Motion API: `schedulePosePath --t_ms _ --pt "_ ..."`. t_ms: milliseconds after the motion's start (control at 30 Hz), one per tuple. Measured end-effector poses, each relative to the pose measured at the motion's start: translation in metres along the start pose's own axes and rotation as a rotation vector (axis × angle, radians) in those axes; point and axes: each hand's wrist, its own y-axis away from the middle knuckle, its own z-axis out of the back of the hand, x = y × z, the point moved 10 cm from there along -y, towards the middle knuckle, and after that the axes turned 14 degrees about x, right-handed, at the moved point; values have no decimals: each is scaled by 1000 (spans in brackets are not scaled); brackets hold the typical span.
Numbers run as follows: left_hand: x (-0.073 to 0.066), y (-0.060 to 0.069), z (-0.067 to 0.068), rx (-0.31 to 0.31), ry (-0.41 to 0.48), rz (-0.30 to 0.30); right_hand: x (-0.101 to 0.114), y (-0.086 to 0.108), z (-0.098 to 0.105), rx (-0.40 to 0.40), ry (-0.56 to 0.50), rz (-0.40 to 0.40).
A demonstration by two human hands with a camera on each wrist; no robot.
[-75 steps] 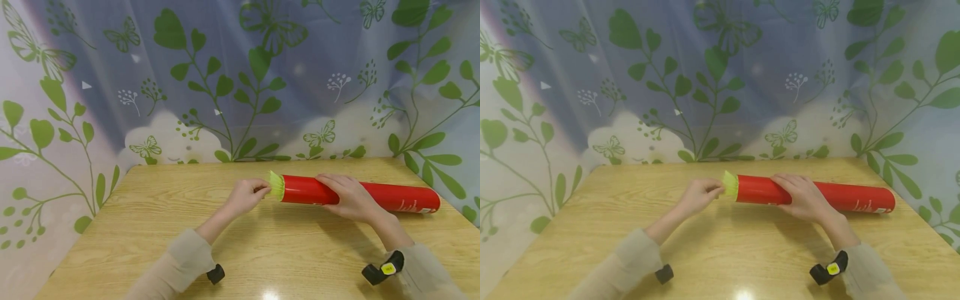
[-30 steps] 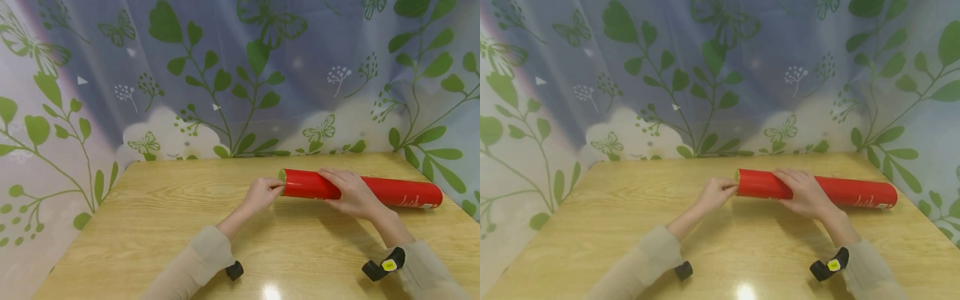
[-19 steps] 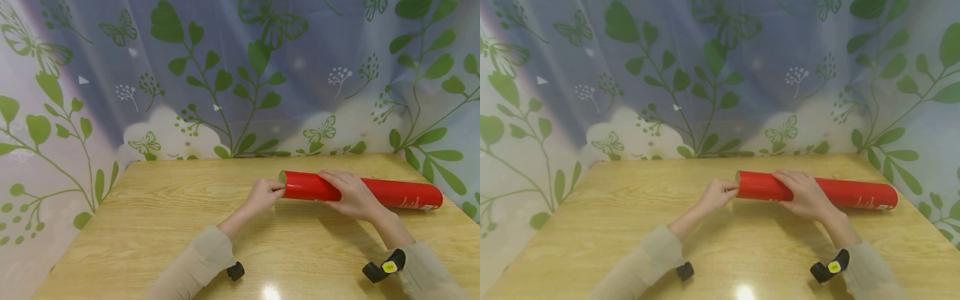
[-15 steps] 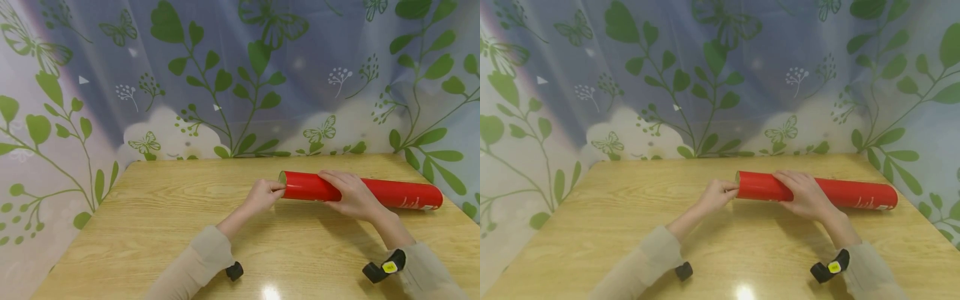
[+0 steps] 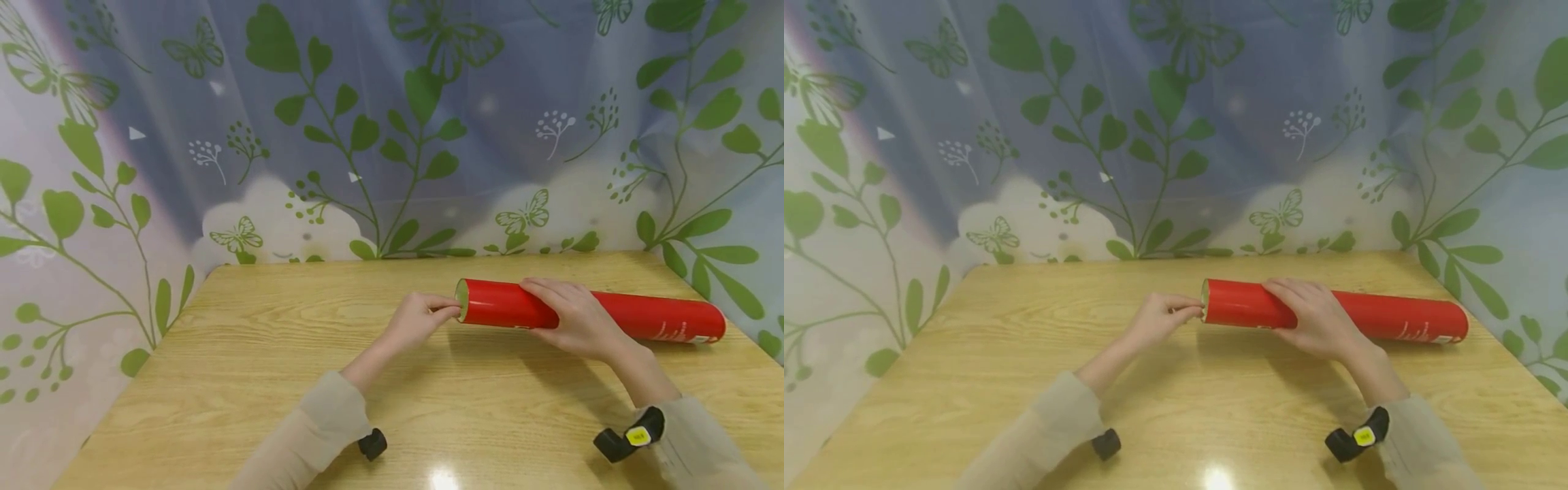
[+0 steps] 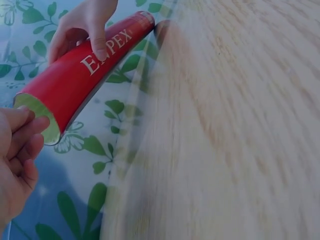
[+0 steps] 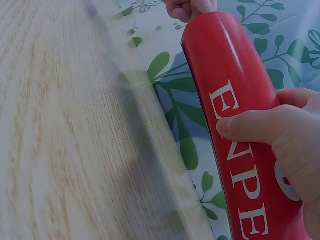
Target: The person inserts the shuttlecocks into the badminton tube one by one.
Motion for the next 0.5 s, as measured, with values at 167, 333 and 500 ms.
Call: schedulePosePath --t_ms 167,333,500 --pt "5 5 10 -11 -6 8 -3 -2 -2 32 2 -21" --pt "13 10 22 -33 -29 15 -7 -3 -5 72 -3 -45" --pt "21 18 37 -69 -78 23 -13 -5 -14 131 -5 -61"
